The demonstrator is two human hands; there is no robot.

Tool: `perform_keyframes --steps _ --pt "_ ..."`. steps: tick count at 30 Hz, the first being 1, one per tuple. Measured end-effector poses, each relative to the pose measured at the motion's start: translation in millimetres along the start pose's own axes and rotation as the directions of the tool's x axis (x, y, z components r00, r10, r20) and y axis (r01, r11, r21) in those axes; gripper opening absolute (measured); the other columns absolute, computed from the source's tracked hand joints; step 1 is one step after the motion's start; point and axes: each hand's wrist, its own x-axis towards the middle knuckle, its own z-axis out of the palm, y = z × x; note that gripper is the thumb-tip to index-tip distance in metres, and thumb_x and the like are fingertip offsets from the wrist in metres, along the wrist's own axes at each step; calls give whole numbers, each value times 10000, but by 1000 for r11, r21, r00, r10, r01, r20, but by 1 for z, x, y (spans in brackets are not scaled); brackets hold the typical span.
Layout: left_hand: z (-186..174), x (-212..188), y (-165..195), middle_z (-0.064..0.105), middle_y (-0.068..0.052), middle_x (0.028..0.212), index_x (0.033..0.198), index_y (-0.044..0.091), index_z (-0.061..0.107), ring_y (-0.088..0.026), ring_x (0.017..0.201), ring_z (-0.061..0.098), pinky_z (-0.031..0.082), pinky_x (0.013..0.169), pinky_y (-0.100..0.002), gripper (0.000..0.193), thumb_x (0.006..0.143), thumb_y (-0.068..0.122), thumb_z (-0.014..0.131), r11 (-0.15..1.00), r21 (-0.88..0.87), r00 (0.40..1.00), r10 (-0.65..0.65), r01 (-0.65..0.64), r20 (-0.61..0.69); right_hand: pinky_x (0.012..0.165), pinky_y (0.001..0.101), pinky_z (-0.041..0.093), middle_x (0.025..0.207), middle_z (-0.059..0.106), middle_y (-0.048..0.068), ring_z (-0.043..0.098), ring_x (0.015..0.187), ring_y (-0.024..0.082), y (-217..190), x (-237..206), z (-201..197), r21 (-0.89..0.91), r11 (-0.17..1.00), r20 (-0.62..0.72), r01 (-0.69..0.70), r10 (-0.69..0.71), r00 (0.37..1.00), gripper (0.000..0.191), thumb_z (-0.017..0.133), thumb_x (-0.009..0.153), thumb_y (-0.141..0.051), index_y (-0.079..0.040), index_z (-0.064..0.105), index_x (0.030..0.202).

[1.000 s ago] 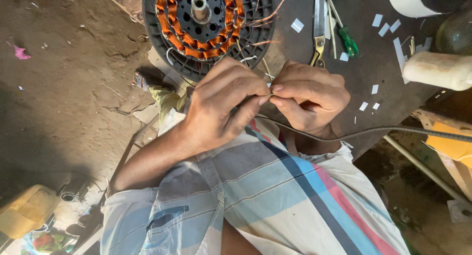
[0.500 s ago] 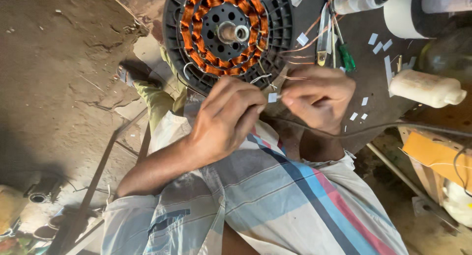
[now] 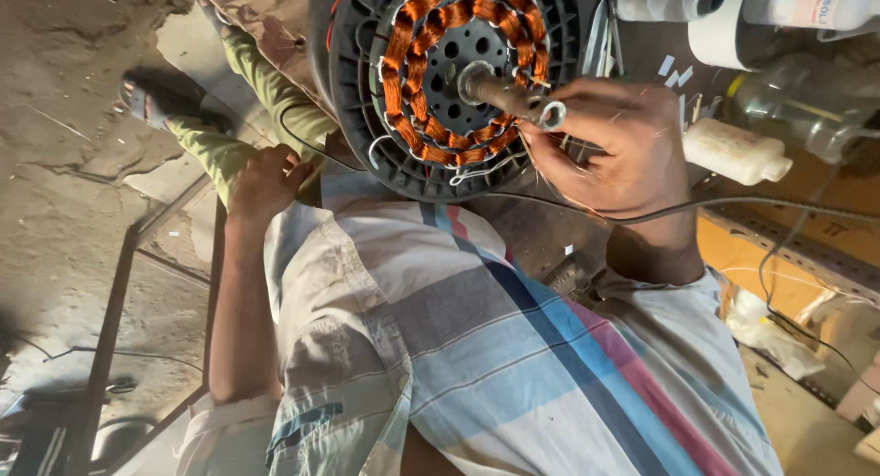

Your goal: The person winds copper wire around a motor stator, trims excess wire with shears, and inserts small white insulating pieces into the stator slots. The person repeatedly adjusts the stator and wires by hand while working at a cluttered workbench.

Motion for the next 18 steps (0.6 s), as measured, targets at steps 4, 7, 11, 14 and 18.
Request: perform_keyframes --steps 4,7,11,14,18 --pt "43 18 -35 736 -216 1029 1090 38 723 -372 985 719 554 861 -459 405 940 414 712 967 -122 950 -186 222 249 691 321 546 937 709 103 710 792 229 -14 4 -2 -63 995 49 -78 81 995 102 776 932 -12 -13 714 1012" --pt "50 21 -45 738 -216 1040 1107 34 738 -368 988 720 551 856 -449 382 923 368 718 965 -165 955 -160 205 249 665 343 535 900 698 108 696 766 238 -16 5 4 -126 990 43 -63 69 997 86 774 916 -20 -13 714 977" --pt "55 23 -46 750 -219 1022 1082 -5 741 -320 949 739 560 844 -421 333 961 302 696 948 -254 950 -112 189 290 584 321 499 888 718 108 668 680 189 -7 6 0 -107 983 140 -149 163 977 42 775 976 -30 -4 751 1000" --pt "60 26 -45 760 -197 1046 1154 -17 713 -267 927 716 545 847 -385 296 966 203 647 914 -378 928 3 149 373 578 350 484 799 691 128 670 671 202 20 13 -11 196 961 215 -195 152 965 67 719 870 26 21 737 935" --pt "57 20 -49 737 -144 1077 1184 -10 702 -203 961 661 530 841 -329 290 950 134 612 686 -647 911 -58 333 407 667 319 505 881 704 133 694 768 218 45 5 -6 239 965 145 -104 70 987 245 726 822 21 10 743 1067"
